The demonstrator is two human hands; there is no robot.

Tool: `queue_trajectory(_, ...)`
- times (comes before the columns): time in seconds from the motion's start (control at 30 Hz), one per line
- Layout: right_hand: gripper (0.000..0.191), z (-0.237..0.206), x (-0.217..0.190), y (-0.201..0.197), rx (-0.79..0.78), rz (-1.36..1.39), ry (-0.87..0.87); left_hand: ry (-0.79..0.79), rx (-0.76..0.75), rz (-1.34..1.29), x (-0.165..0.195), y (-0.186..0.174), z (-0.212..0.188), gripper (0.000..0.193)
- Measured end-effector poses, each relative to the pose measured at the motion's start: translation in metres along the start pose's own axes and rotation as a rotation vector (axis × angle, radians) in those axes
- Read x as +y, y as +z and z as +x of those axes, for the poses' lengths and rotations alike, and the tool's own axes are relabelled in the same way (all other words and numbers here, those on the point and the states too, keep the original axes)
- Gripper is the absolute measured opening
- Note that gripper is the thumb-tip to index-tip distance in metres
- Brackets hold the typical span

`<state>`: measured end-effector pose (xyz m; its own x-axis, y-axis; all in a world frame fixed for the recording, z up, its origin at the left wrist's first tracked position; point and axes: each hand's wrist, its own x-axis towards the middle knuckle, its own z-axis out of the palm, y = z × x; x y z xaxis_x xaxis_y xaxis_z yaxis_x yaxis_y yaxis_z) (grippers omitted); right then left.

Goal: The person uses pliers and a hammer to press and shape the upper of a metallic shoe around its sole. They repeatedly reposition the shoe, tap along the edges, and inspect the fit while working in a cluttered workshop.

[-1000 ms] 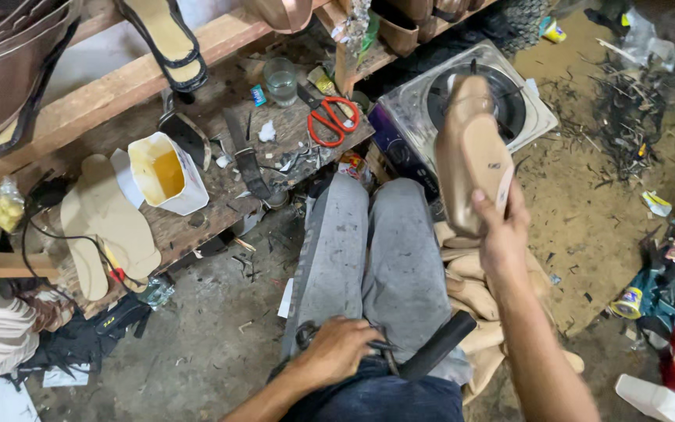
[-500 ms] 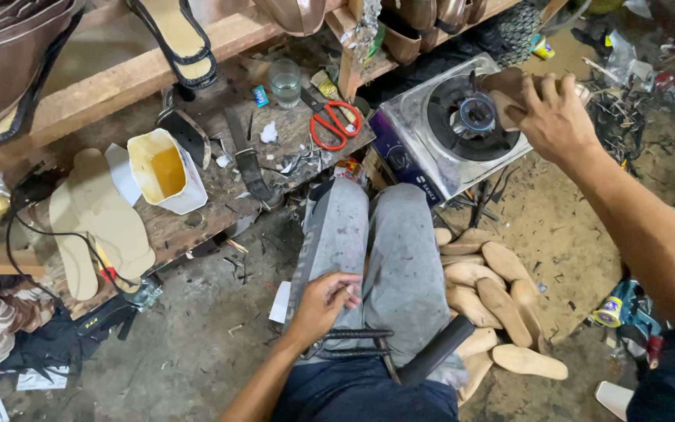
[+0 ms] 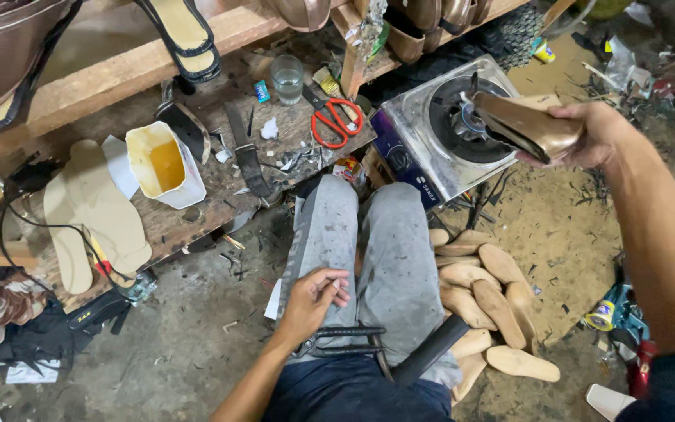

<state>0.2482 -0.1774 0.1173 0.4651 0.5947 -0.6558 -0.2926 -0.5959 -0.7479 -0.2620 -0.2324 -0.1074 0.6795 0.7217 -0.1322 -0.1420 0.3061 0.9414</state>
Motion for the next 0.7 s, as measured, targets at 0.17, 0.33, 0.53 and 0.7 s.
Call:
queue_trajectory(0.17, 0.05, 0.013, 0.031, 0.014, -0.198, 0.41, -0.072, -0.002, 0.005, -0.005, -0.003, 0.0, -0.002, 0.025)
queue_trajectory(0.33, 0.051, 0.016, 0.042, 0.021, 0.345, -0.966, -0.624, -0.005, 0.043, -0.003, -0.003, 0.002, -0.002, 0.026)
queue_trajectory(0.53, 0.056, -0.025, 0.086, 0.027, 0.184, -0.685, -0.803, -0.047, 0.01, -0.009, 0.018, 0.002, 0.009, 0.028)
queue_trajectory(0.7, 0.062, -0.11, 0.19, 0.093, 0.011, -0.04, -0.712, 0.037, -0.08, -0.178, 0.045, 0.035, 0.057, 0.046)
